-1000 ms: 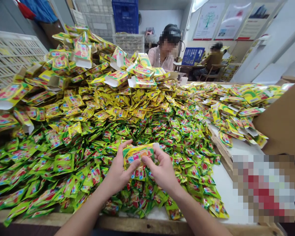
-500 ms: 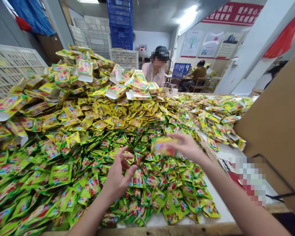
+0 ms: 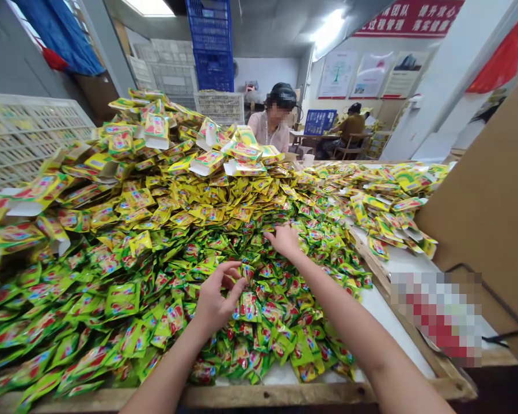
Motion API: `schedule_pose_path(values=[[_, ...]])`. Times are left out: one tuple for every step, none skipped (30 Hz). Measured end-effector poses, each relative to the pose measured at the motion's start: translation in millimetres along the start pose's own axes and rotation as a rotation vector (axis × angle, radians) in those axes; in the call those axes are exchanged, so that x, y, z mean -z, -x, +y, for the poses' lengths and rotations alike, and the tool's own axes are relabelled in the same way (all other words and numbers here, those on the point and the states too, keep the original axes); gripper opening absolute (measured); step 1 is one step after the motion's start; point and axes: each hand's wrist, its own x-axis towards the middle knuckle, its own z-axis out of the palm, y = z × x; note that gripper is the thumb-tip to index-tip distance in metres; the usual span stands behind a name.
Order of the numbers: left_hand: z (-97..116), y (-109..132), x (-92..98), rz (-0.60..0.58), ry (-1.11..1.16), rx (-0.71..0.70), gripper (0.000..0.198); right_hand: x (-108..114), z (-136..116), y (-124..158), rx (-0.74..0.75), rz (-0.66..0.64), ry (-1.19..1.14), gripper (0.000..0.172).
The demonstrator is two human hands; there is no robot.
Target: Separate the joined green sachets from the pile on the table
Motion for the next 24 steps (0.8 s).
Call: schedule_pose_path(values=[[1.9, -0.2, 0.5, 0.002, 0.008, -0.003, 0.022, -1.0, -0.8, -0.7, -0.004, -0.013, -0.014, 0.020], [5.0, -0.9, 1.2, 0.004, 0.024, -0.001, 0.020, 1.3, -1.1, -0.7, -0.006, -0.023, -0.036, 0.020], [8.9, -2.6, 2.3, 0.007, 0.047, 0.007, 0.019, 5.7, -1.2, 0.5, -0.005, -0.027, -0.066, 0.020], [13.4, -5.5, 3.9, 0.013, 0.074, 0.022, 0.018, 11.4, -1.1, 3.1, -0.001, -0.025, -0.102, 0.020], [17.8, -10.0, 6.0, 0.023, 0.099, 0.045, 0.017, 17.5, -0.9, 7.2, 0.005, -0.014, -0.144, 0.021], [21.6, -16.5, 8.9, 0.039, 0.115, 0.071, 0.017, 23.5, -0.7, 12.7, 0.009, 0.003, -0.190, 0.022], [24.2, -25.0, 12.7, 0.059, 0.110, 0.098, 0.017, 28.7, -0.5, 19.4, 0.010, 0.021, -0.239, 0.022], [24.9, -35.7, 17.2, 0.074, 0.070, 0.119, 0.018, 32.9, -0.4, 26.8, 0.004, 0.034, -0.291, 0.023], [23.5, -48.3, 22.2, 0.077, -0.024, 0.132, 0.020, 35.8, -0.6, 34.7, -0.008, 0.038, -0.347, 0.025], [19.8, -62.5, 27.5, 0.068, -0.150, 0.140, 0.021, 37.5, -1.1, 42.5, -0.025, 0.033, -0.404, 0.029], [14.1, -77.8, 32.5, 0.046, -0.304, 0.141, 0.022, 37.9, -2.0, 49.8, -0.044, 0.021, -0.462, 0.033], [6.8, -93.4, 37.1, 0.017, -0.471, 0.139, 0.024, 37.3, -3.2, 56.4, -0.063, 0.005, -0.520, 0.037], [-1.4, -108.6, 40.9, -0.002, -0.564, 0.139, 0.027, 36.0, -4.6, 62.0, -0.079, -0.010, -0.577, 0.040], [-9.9, -122.6, 44.0, -0.026, -0.631, 0.137, 0.029, 34.5, -6.0, 66.6, -0.093, -0.020, -0.630, 0.043], [-17.9, -135.0, 46.3, -0.061, -0.677, 0.135, 0.031, 33.1, -7.3, 70.2, -0.106, -0.026, -0.680, 0.044], [-24.9, -145.2, 48.1, -0.104, -0.704, 0.134, 0.034, 32.1, -8.2, 73.0, -0.118, -0.031, -0.726, 0.044], [-30.5, -153.1, 49.4, -0.154, -0.739, 0.132, 0.036, 31.8, -8.7, 75.3, -0.129, -0.037, -0.768, 0.045], [-34.5, -158.7, 50.2, -0.205, -0.775, 0.133, 0.037, 32.3, -8.7, 77.1, -0.141, -0.047, -0.803, 0.044], [-36.9, -162.4, 50.8, -0.247, -0.808, 0.134, 0.038, 33.6, -8.2, 78.7, -0.152, -0.063, -0.832, 0.043], [-37.8, -164.6, 51.1, -0.279, -0.841, 0.135, 0.040, 35.6, -7.6, 80.0, -0.161, -0.082, -0.857, 0.042], [-37.3, -165.6, 51.3, -0.299, -0.872, 0.136, 0.040, 37.9, -6.8, 81.2, -0.169, -0.103, -0.878, 0.041], [-35.7, -166.1, 51.6, -0.309, -0.898, 0.137, 0.041, 40.5, -6.2, 82.1, -0.175, -0.123, -0.896, 0.040], [-33.0, -166.1, 52.0, -0.313, -0.918, 0.137, 0.039, 42.9, -5.8, 82.8, -0.180, -0.135, -0.912, 0.039], [-29.2, -165.8, 52.6, -0.311, -0.931, 0.136, 0.036, 45.0, -5.7, 83.1, -0.183, -0.139, -0.927, 0.039]])
